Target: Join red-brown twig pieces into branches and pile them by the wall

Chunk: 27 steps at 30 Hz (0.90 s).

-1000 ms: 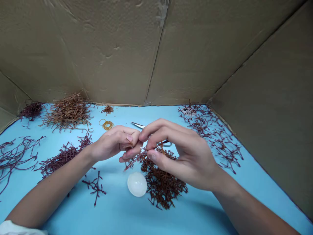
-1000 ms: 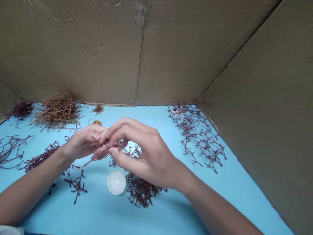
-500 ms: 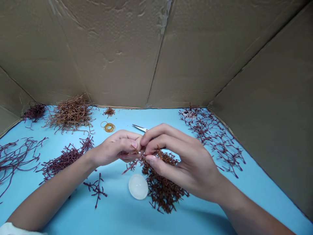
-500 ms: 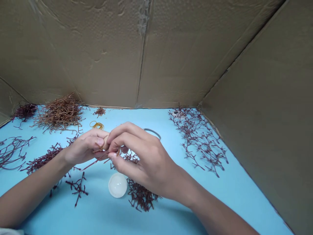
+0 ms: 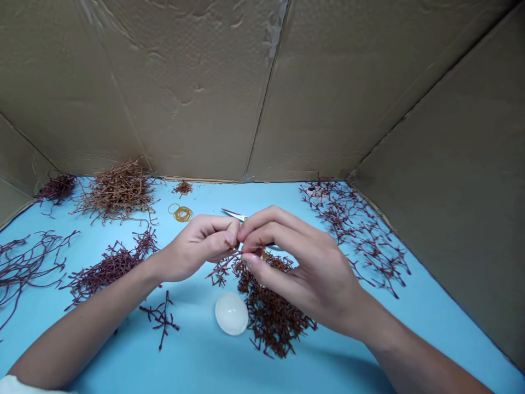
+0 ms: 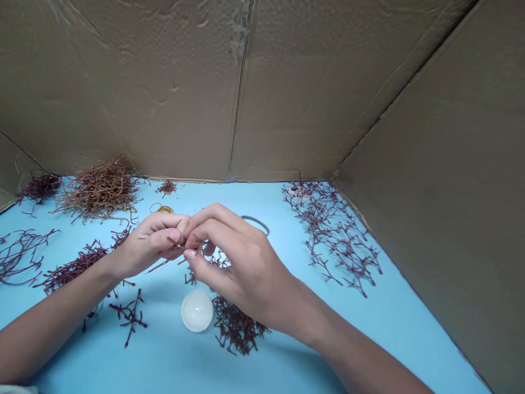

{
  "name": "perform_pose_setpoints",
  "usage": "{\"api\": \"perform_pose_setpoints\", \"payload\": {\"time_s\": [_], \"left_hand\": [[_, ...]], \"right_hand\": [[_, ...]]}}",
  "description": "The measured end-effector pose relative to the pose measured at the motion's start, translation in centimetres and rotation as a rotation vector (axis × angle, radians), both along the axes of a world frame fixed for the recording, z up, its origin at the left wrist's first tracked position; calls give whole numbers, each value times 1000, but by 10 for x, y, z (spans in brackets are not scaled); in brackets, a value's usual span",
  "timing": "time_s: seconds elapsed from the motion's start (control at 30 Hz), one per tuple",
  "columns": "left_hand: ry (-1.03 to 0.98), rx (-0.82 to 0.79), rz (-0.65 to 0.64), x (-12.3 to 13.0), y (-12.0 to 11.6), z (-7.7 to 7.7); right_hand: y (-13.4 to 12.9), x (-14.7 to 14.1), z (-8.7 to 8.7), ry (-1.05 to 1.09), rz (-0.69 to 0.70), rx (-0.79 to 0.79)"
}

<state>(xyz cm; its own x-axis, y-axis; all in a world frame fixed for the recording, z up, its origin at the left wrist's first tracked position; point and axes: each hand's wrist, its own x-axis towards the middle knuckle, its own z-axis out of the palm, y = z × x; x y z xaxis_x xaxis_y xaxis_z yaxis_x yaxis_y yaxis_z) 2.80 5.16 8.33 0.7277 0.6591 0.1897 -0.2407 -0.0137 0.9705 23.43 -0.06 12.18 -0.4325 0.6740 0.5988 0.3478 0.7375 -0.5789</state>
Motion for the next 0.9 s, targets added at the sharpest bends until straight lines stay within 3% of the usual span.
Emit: {"api": "perform_pose_setpoints", "payload": {"time_s": [0.4,0.73,0.9], "left_hand": [[-77,129,133,5,-5,-3],[-107,124,127,2,-1,2],[-50,386,222,-12,4,15]], "right_hand": [[2,0,-4,34,-69,52],[5,2,-3,35,-58,84],[6,6,1,19,-71,107]]}}
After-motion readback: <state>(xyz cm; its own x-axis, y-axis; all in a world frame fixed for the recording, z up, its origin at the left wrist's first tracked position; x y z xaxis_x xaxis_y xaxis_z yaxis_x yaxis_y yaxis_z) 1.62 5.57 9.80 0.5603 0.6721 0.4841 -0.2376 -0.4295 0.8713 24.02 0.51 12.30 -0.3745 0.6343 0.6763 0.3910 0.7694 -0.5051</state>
